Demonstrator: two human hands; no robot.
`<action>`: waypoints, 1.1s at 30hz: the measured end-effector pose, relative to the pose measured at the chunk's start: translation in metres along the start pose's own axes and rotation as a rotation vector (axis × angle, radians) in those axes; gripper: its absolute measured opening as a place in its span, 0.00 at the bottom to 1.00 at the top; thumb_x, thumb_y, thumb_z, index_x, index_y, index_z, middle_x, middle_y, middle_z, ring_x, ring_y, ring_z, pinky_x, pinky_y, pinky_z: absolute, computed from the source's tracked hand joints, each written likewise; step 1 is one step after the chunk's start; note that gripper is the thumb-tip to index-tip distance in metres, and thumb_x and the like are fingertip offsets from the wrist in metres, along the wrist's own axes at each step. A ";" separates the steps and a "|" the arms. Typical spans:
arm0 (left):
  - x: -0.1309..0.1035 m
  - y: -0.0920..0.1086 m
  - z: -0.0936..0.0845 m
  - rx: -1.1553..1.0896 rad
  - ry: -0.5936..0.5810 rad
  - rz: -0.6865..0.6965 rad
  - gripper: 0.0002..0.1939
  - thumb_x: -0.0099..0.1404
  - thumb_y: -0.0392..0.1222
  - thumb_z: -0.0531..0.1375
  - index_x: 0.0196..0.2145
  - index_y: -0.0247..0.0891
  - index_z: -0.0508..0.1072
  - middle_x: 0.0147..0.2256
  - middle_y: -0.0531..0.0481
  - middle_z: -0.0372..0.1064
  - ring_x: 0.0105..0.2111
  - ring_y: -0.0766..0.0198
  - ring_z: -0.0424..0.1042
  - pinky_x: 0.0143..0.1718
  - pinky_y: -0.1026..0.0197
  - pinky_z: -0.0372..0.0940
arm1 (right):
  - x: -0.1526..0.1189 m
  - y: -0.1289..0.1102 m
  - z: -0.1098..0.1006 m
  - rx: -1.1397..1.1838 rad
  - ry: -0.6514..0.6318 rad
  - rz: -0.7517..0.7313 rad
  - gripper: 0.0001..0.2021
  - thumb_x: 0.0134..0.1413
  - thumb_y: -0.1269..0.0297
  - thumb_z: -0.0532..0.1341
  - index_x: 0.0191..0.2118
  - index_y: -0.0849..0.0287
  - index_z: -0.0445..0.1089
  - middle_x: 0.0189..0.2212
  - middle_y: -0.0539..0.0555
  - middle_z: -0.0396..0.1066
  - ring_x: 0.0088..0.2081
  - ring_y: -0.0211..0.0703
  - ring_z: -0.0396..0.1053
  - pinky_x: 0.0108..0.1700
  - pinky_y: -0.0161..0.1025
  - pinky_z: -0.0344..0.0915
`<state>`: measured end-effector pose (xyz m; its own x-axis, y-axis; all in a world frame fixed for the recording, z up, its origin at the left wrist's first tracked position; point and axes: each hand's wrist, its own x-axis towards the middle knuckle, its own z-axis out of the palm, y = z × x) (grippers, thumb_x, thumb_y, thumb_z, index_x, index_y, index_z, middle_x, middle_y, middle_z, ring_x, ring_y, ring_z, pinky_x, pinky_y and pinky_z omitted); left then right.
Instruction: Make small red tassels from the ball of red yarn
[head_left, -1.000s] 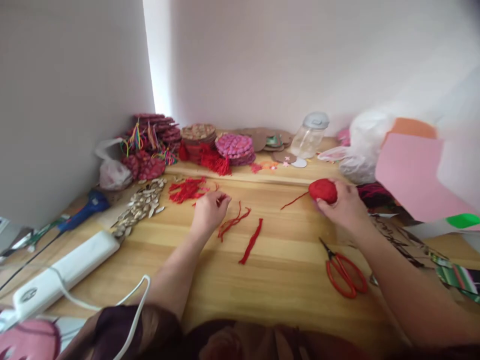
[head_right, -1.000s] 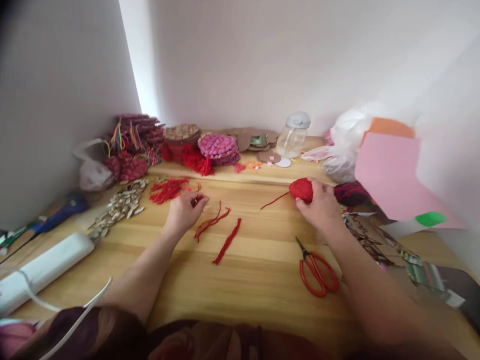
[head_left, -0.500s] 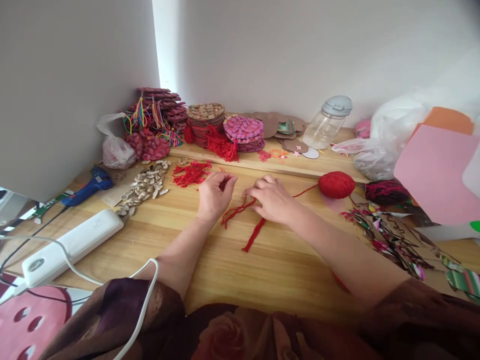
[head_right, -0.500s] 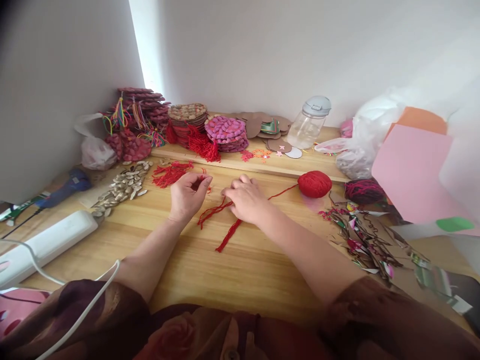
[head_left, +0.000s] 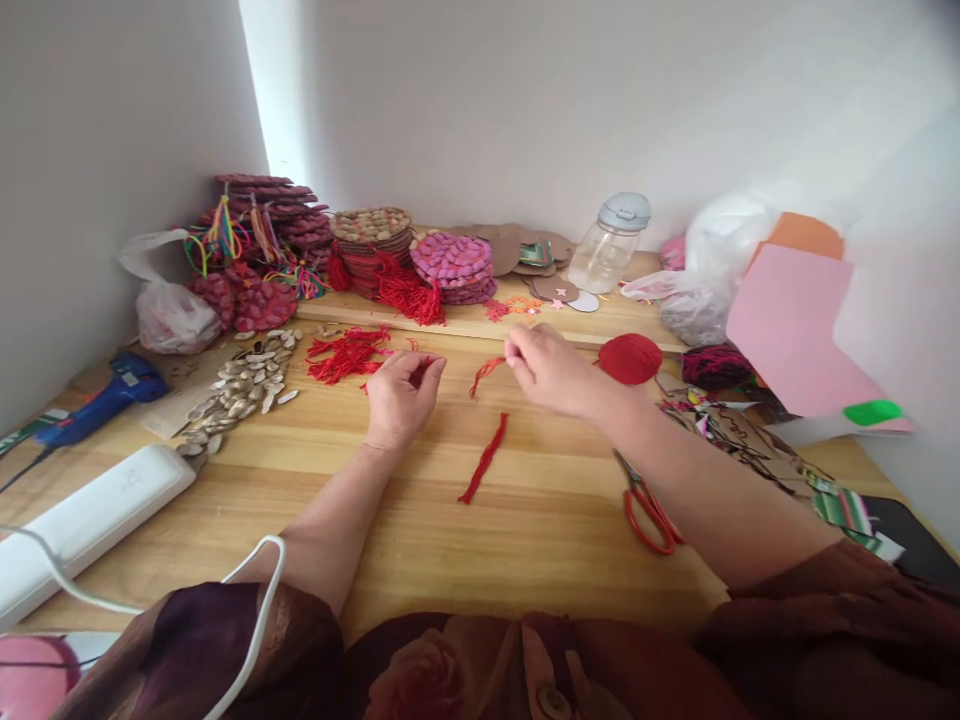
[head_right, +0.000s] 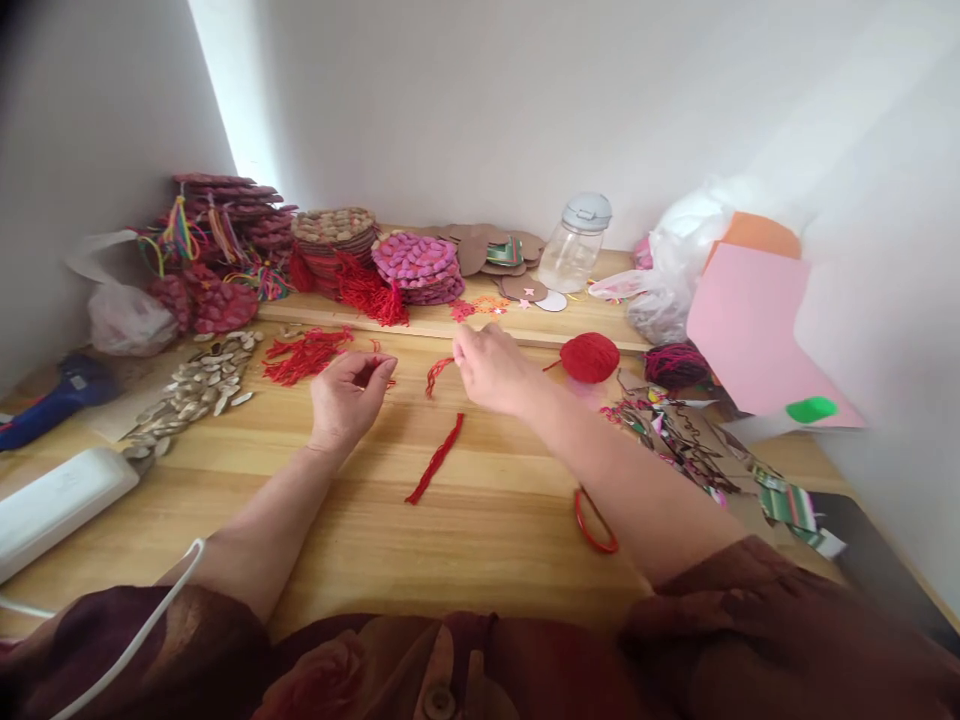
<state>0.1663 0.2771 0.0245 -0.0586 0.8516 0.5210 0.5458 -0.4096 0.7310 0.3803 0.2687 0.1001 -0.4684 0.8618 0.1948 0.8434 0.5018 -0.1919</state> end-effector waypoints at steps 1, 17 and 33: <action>0.000 -0.001 0.000 -0.003 0.002 -0.004 0.10 0.62 0.46 0.60 0.31 0.37 0.77 0.29 0.49 0.72 0.28 0.63 0.69 0.34 0.62 0.63 | -0.001 0.005 -0.014 0.032 0.007 0.047 0.07 0.58 0.74 0.51 0.39 0.62 0.64 0.30 0.54 0.68 0.33 0.43 0.62 0.37 0.38 0.55; -0.002 0.018 0.000 -0.812 -0.324 -0.580 0.23 0.59 0.57 0.62 0.39 0.32 0.77 0.31 0.46 0.72 0.27 0.67 0.72 0.30 0.64 0.68 | -0.125 0.074 0.008 -0.127 -0.002 0.482 0.05 0.56 0.71 0.55 0.34 0.59 0.68 0.31 0.54 0.74 0.34 0.44 0.67 0.35 0.37 0.54; -0.009 0.049 -0.009 -1.183 -0.721 -0.819 0.31 0.69 0.60 0.45 0.50 0.29 0.70 0.40 0.36 0.74 0.34 0.59 0.76 0.35 0.61 0.71 | -0.086 0.040 0.020 -0.105 0.005 0.324 0.09 0.57 0.62 0.60 0.39 0.61 0.73 0.36 0.59 0.75 0.39 0.50 0.68 0.42 0.43 0.58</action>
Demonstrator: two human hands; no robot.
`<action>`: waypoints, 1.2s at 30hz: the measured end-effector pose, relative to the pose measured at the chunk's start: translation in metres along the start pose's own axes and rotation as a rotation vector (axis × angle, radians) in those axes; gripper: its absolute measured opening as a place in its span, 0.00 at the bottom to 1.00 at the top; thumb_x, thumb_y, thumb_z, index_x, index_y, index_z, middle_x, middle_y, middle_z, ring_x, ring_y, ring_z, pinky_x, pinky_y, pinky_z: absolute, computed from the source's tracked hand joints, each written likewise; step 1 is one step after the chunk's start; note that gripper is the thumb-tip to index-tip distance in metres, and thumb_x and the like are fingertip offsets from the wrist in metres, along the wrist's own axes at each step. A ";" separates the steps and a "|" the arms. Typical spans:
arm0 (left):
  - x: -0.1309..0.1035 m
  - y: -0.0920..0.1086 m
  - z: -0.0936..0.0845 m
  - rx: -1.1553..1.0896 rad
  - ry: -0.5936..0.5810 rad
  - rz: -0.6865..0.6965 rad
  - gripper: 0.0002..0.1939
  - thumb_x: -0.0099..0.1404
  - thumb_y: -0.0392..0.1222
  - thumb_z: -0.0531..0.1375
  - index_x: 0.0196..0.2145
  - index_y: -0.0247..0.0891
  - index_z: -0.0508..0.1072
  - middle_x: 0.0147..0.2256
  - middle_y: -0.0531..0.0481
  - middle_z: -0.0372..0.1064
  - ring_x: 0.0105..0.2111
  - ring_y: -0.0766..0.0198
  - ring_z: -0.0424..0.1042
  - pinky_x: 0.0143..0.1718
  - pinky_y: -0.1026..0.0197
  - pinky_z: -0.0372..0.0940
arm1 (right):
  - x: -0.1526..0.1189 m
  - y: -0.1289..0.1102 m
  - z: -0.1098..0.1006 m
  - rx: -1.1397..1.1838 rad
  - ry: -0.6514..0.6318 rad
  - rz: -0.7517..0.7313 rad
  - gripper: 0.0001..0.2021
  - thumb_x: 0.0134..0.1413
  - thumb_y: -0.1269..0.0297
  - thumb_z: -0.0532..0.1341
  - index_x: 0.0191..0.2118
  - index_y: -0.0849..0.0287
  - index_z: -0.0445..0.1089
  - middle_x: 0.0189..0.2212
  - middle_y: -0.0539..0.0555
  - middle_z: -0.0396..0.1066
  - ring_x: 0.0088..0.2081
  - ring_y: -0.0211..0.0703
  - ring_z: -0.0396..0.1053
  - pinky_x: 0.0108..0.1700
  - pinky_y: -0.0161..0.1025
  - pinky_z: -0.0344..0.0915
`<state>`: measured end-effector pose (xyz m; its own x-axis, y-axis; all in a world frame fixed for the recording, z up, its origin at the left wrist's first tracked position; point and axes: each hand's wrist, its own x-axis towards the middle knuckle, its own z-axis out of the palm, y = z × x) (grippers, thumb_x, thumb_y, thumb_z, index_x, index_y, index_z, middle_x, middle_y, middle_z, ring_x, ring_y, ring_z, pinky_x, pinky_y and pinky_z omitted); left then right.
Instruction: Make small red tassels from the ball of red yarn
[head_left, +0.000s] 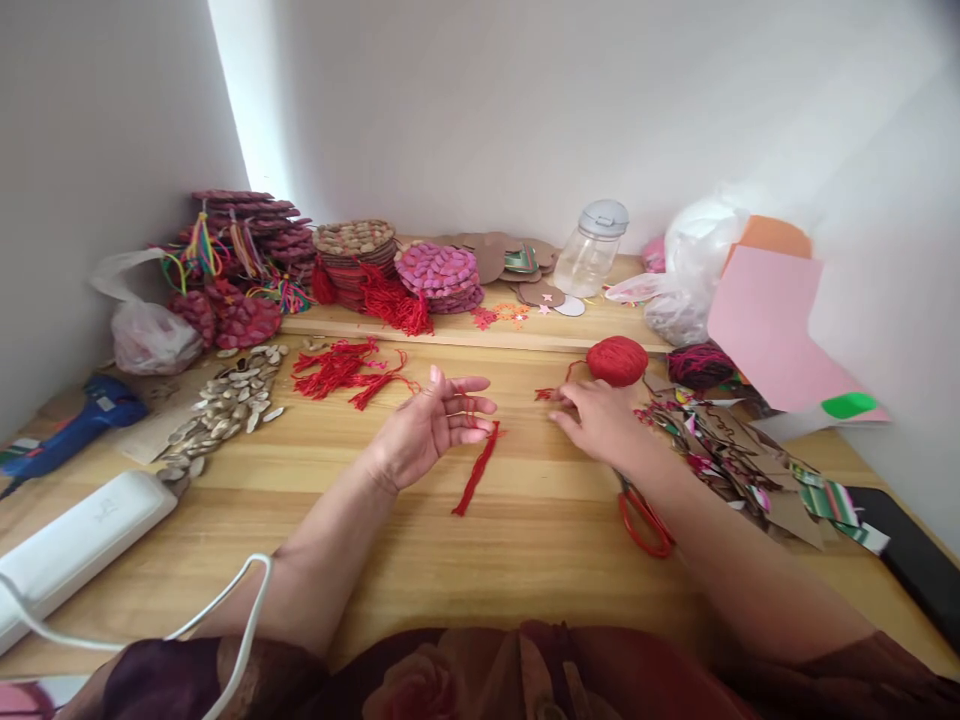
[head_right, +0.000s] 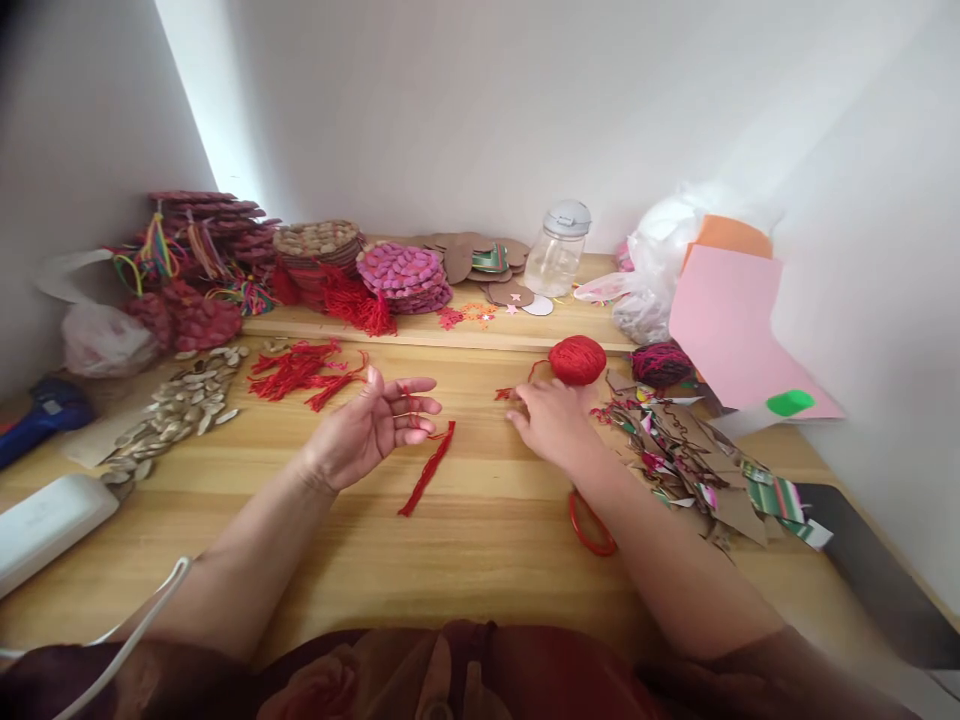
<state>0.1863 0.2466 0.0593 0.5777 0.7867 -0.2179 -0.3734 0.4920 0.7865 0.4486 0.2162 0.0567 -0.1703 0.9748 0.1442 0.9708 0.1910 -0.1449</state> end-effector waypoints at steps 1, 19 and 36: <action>-0.001 0.000 0.002 -0.008 -0.021 -0.012 0.32 0.70 0.60 0.44 0.52 0.29 0.69 0.42 0.34 0.73 0.35 0.58 0.76 0.37 0.60 0.71 | 0.000 -0.003 -0.001 -0.008 0.046 0.033 0.09 0.57 0.62 0.60 0.39 0.61 0.73 0.36 0.60 0.75 0.39 0.51 0.68 0.42 0.44 0.58; -0.006 -0.025 0.014 0.197 -0.108 -0.063 0.29 0.54 0.42 0.70 0.53 0.37 0.70 0.48 0.41 0.73 0.38 0.61 0.77 0.42 0.60 0.71 | -0.022 -0.081 0.016 1.461 -0.031 0.371 0.08 0.48 0.58 0.69 0.28 0.57 0.77 0.25 0.49 0.73 0.30 0.36 0.67 0.36 0.37 0.62; -0.002 -0.026 0.011 0.349 0.088 -0.030 0.16 0.56 0.48 0.67 0.33 0.33 0.70 0.30 0.48 0.75 0.24 0.67 0.75 0.21 0.70 0.67 | -0.033 -0.053 -0.004 1.543 0.150 0.533 0.09 0.46 0.55 0.70 0.31 0.55 0.79 0.26 0.50 0.71 0.25 0.33 0.62 0.25 0.32 0.54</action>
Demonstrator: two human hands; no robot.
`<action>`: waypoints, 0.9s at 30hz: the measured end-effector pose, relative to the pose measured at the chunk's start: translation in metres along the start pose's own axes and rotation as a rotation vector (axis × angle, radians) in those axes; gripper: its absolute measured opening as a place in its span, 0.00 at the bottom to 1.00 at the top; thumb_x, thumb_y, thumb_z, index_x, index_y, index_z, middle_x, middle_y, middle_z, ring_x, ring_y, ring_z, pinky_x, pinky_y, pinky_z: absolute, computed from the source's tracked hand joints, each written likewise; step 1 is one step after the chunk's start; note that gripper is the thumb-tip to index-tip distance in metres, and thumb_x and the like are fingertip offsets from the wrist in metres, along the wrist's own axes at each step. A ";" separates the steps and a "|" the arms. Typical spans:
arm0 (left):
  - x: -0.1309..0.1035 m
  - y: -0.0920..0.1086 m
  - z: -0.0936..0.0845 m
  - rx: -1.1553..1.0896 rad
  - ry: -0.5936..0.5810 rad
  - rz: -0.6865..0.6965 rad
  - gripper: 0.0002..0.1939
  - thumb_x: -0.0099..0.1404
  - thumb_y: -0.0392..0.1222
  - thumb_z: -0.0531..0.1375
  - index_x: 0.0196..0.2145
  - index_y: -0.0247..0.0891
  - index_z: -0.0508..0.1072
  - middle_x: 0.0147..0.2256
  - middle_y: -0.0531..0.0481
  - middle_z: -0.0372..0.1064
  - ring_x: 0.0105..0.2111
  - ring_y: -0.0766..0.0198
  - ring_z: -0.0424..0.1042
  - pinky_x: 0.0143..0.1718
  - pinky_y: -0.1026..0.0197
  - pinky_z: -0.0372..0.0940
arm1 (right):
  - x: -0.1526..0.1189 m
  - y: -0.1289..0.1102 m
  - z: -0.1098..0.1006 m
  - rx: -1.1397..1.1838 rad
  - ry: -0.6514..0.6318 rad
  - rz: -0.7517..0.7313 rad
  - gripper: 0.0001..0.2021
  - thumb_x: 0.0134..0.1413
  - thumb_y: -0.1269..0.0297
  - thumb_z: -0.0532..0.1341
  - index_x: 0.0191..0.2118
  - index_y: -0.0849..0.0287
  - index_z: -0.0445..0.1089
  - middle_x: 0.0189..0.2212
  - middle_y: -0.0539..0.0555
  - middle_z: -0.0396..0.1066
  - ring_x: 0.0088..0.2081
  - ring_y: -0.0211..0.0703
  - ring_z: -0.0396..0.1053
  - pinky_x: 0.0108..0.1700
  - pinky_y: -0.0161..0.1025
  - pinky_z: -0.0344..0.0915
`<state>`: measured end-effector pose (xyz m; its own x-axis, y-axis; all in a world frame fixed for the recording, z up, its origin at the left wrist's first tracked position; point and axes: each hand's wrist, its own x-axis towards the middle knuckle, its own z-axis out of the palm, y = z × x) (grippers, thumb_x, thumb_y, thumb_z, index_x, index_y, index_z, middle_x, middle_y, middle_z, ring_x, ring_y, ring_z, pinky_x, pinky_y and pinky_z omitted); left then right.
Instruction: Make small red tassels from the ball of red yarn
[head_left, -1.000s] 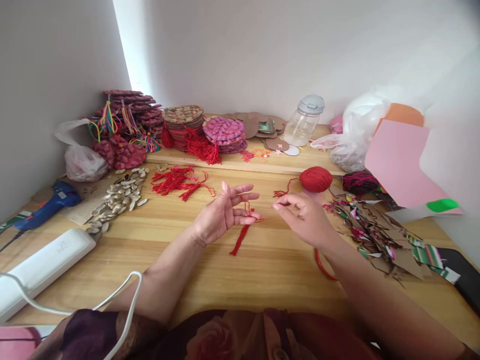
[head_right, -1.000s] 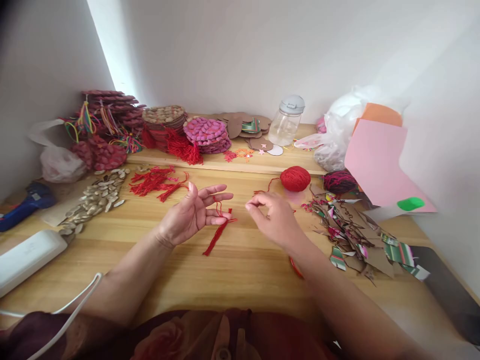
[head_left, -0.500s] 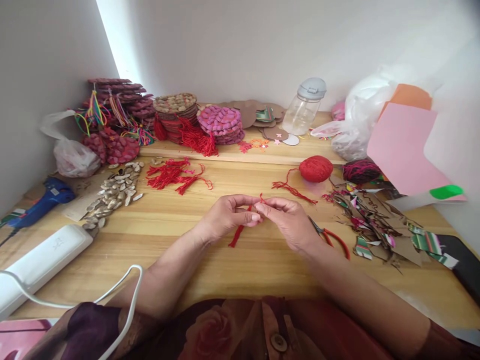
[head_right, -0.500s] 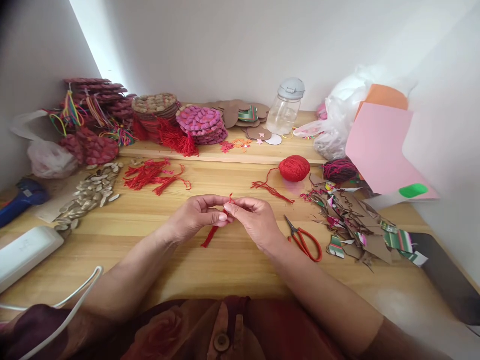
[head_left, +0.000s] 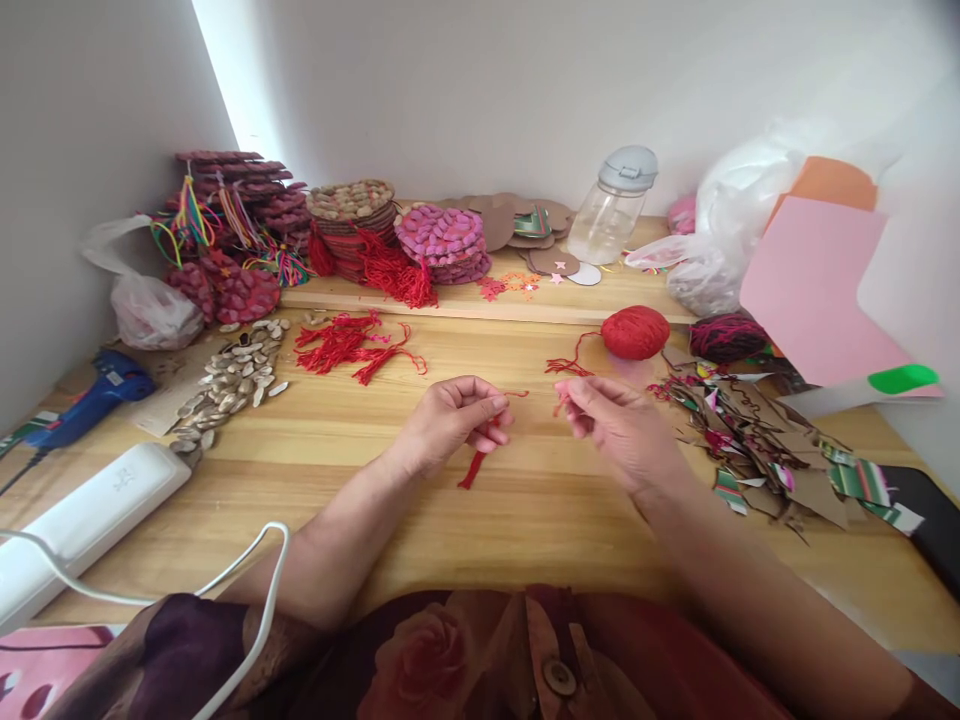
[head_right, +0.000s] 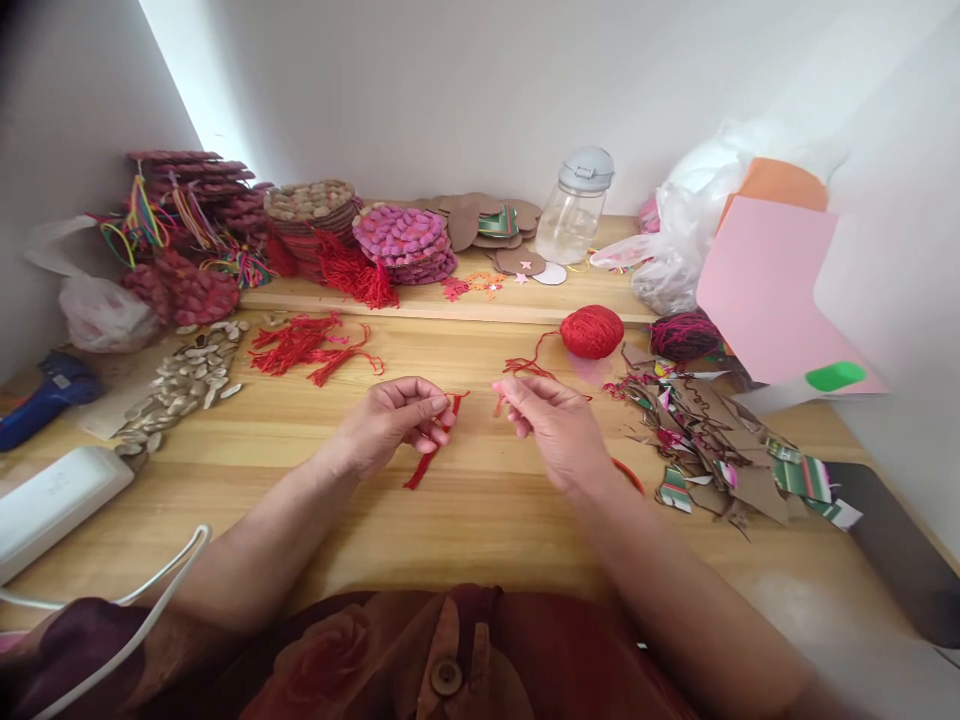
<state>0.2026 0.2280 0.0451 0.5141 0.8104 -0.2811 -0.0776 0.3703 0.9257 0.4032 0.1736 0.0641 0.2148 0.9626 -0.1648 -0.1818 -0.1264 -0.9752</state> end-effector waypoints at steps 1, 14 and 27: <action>0.000 0.000 -0.001 0.001 0.009 0.010 0.16 0.57 0.49 0.67 0.34 0.33 0.70 0.29 0.48 0.75 0.24 0.67 0.75 0.20 0.70 0.66 | -0.001 -0.005 -0.007 -0.033 -0.016 0.002 0.09 0.47 0.55 0.69 0.31 0.55 0.79 0.28 0.51 0.73 0.26 0.33 0.63 0.24 0.33 0.54; -0.001 0.001 0.003 0.138 0.041 0.051 0.15 0.57 0.48 0.66 0.33 0.33 0.71 0.24 0.51 0.71 0.19 0.70 0.69 0.14 0.71 0.56 | -0.004 -0.013 -0.018 -1.091 -0.090 -0.357 0.14 0.56 0.53 0.60 0.34 0.56 0.78 0.32 0.55 0.75 0.31 0.46 0.69 0.34 0.42 0.60; -0.010 -0.002 0.012 0.524 0.043 0.278 0.12 0.60 0.46 0.63 0.39 0.36 0.78 0.26 0.51 0.73 0.22 0.69 0.68 0.26 0.67 0.62 | -0.006 0.018 0.023 0.070 -0.055 0.164 0.14 0.40 0.55 0.71 0.34 0.57 0.78 0.29 0.51 0.73 0.23 0.32 0.59 0.20 0.32 0.50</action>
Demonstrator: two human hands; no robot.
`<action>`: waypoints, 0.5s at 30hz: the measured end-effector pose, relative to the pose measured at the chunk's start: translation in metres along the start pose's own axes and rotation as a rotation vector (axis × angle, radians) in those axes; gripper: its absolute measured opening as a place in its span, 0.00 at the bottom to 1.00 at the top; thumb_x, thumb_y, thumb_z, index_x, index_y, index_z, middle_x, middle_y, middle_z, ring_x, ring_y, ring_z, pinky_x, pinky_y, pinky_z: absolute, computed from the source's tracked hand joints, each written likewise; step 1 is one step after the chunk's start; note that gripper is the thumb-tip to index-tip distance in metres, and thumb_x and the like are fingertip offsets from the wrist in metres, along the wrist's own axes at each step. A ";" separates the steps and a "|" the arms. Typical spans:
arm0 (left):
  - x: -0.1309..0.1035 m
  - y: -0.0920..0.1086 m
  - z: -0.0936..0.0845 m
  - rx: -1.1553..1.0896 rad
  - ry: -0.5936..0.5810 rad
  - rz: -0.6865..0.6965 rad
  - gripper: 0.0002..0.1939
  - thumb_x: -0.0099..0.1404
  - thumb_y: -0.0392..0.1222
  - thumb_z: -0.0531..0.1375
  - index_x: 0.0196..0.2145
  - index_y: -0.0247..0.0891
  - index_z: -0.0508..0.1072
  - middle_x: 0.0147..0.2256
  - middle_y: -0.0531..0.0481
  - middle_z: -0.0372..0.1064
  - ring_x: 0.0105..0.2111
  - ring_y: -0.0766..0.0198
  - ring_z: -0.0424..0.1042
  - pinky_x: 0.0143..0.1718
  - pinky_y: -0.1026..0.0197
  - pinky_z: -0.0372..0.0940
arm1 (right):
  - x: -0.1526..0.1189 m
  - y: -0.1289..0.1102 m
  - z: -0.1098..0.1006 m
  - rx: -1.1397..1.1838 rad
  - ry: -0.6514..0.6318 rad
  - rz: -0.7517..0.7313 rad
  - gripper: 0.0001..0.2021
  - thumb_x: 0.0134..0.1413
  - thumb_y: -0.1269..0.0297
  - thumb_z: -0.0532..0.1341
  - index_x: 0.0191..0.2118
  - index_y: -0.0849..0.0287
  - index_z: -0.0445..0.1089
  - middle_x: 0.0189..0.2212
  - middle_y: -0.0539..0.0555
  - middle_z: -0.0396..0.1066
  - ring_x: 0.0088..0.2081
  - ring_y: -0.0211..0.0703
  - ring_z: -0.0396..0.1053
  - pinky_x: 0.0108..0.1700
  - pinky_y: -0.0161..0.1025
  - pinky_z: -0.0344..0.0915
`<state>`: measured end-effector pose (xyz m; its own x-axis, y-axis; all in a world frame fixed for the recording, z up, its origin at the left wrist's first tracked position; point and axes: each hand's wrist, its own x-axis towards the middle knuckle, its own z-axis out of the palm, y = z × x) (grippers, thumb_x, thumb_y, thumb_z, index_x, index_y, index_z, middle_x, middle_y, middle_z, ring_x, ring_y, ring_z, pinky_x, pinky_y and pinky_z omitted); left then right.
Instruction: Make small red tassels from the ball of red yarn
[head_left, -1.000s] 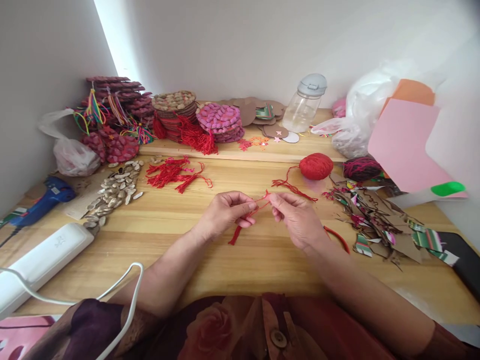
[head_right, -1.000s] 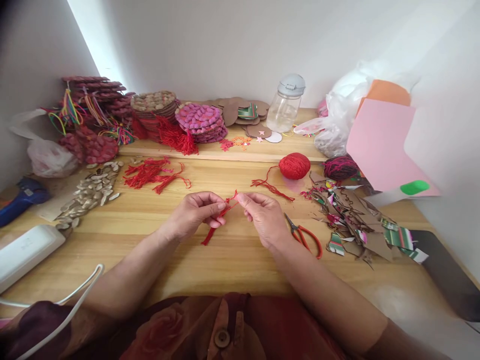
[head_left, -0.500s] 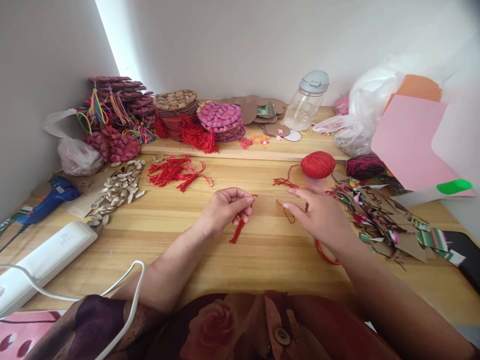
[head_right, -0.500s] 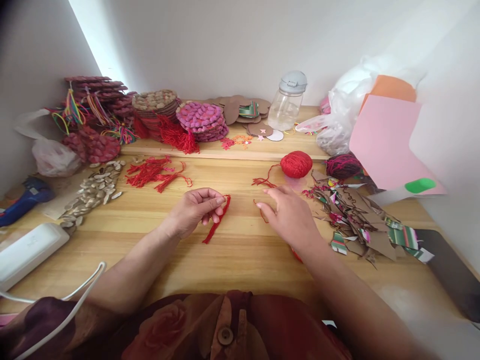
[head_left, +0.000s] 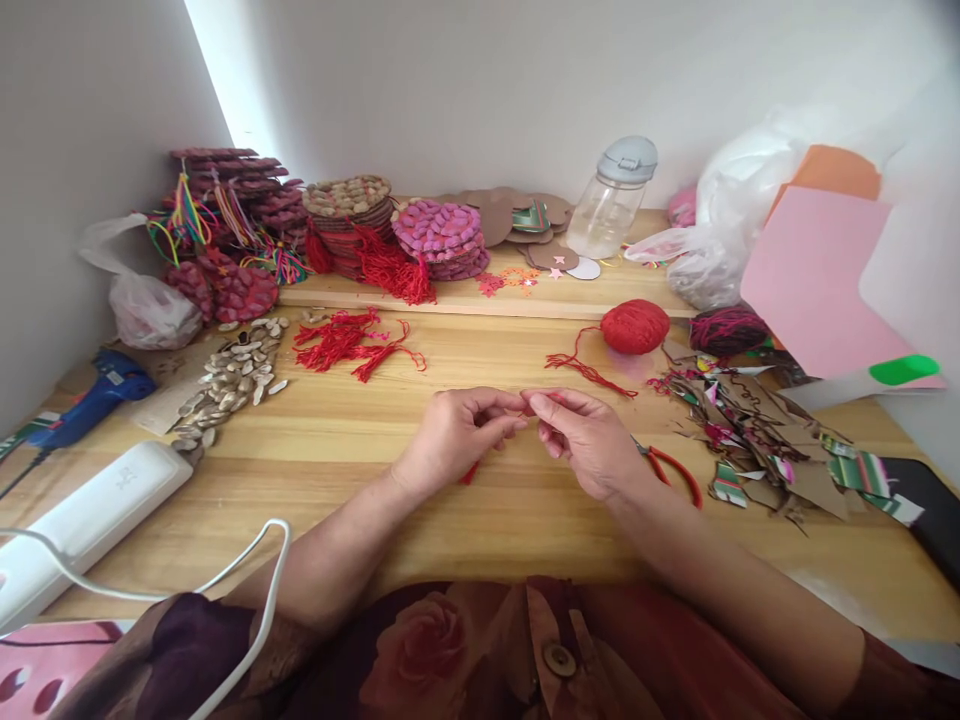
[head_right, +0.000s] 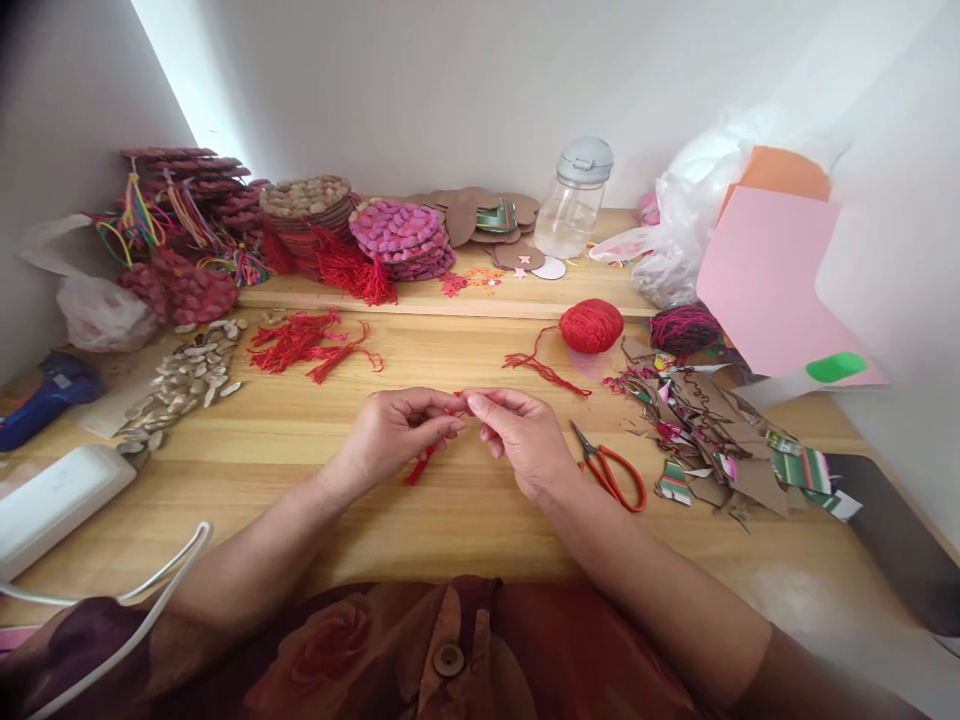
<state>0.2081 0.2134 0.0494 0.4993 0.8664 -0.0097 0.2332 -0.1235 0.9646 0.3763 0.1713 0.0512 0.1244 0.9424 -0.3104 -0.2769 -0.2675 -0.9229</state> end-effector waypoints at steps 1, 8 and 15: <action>0.001 -0.001 -0.001 0.005 0.009 -0.007 0.13 0.60 0.46 0.63 0.39 0.36 0.78 0.25 0.52 0.73 0.22 0.69 0.68 0.25 0.67 0.62 | 0.001 -0.001 -0.002 0.033 0.012 -0.003 0.14 0.41 0.54 0.71 0.34 0.57 0.78 0.32 0.52 0.73 0.25 0.33 0.61 0.21 0.32 0.53; 0.004 -0.007 -0.002 0.104 0.029 0.026 0.11 0.61 0.47 0.61 0.32 0.35 0.76 0.25 0.51 0.72 0.23 0.68 0.66 0.26 0.66 0.60 | 0.002 -0.002 -0.010 0.207 0.004 0.001 0.13 0.49 0.51 0.67 0.35 0.53 0.75 0.40 0.52 0.74 0.38 0.40 0.70 0.32 0.34 0.63; 0.005 -0.007 -0.006 0.248 0.025 0.080 0.09 0.63 0.44 0.60 0.32 0.37 0.75 0.27 0.53 0.72 0.26 0.68 0.65 0.28 0.66 0.58 | 0.004 0.000 -0.012 0.279 -0.011 -0.030 0.11 0.52 0.51 0.65 0.34 0.53 0.72 0.36 0.51 0.73 0.35 0.38 0.67 0.32 0.34 0.63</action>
<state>0.2042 0.2210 0.0445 0.5043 0.8604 0.0736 0.3928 -0.3045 0.8677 0.3887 0.1730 0.0474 0.1269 0.9515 -0.2803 -0.5248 -0.1754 -0.8329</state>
